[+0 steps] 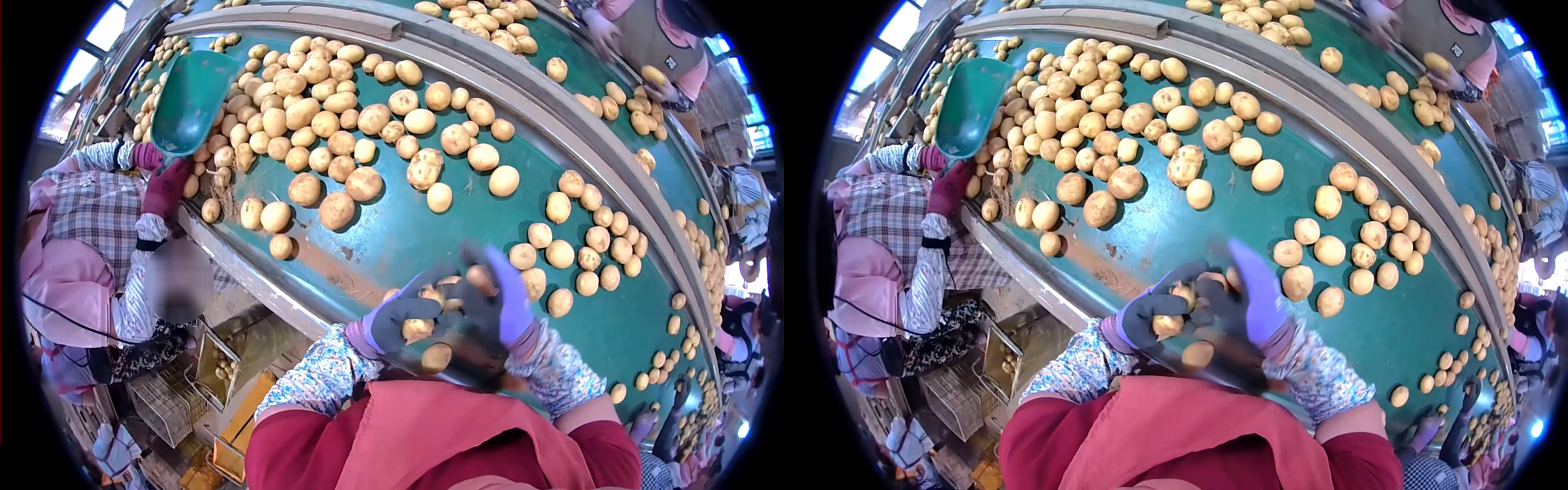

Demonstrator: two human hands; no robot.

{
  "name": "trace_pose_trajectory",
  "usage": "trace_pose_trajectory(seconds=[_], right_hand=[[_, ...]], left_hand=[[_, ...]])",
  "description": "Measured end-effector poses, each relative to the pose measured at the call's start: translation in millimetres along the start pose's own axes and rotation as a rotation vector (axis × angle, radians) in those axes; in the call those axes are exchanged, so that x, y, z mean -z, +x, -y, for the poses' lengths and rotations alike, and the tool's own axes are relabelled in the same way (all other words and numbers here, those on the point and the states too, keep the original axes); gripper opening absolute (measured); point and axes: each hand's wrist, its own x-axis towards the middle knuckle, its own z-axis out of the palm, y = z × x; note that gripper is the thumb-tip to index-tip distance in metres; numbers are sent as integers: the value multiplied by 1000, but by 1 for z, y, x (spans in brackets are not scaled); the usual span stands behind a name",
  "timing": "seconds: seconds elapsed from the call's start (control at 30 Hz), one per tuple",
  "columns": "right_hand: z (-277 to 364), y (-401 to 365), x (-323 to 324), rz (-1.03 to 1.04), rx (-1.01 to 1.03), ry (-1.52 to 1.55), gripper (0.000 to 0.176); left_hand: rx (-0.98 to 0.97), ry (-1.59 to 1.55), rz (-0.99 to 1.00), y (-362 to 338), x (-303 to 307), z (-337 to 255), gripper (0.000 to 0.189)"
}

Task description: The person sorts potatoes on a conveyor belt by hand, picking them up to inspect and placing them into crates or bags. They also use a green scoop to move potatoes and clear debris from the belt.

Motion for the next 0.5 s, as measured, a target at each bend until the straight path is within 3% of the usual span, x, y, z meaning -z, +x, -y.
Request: trace_pose_trajectory(seconds=[0.07,0.1,0.13,0.17,0.23,0.27,0.3,0.33,0.37,0.4,0.43,0.5], right_hand=[[29,54,4,-182,36,70,46],[27,85,1,-204,68,0,47],[34,115,-8,-286,209,-154,45],[41,142,-19,-256,238,-138,38],[24,201,-51,-132,334,-397,28],[10,228,-70,-83,338,-633,27],[-7,246,-93,58,211,-868,27],[-38,246,-109,-16,342,-926,28],[-41,244,-117,-13,328,-1016,27],[-39,242,-118,17,285,-962,27],[-29,240,-117,50,251,-906,26],[-8,217,-108,-25,162,-557,26]], left_hand=[[105,-173,-99,-12,9,-15,54],[162,-260,-145,-16,13,-19,51],[102,-443,-168,-20,18,-12,51],[85,-471,-170,-24,22,-17,52],[58,-524,-182,-34,28,-32,54],[-105,67,-255,-41,29,-33,53],[-109,-60,-286,-45,38,-27,52],[-118,-186,-317,-50,48,-22,50],[-125,-396,-309,-56,58,-21,49],[-132,-605,-304,-63,68,-20,48],[-116,-1037,-140,-64,77,-25,60],[-345,-337,-627,-78,113,3,61]])
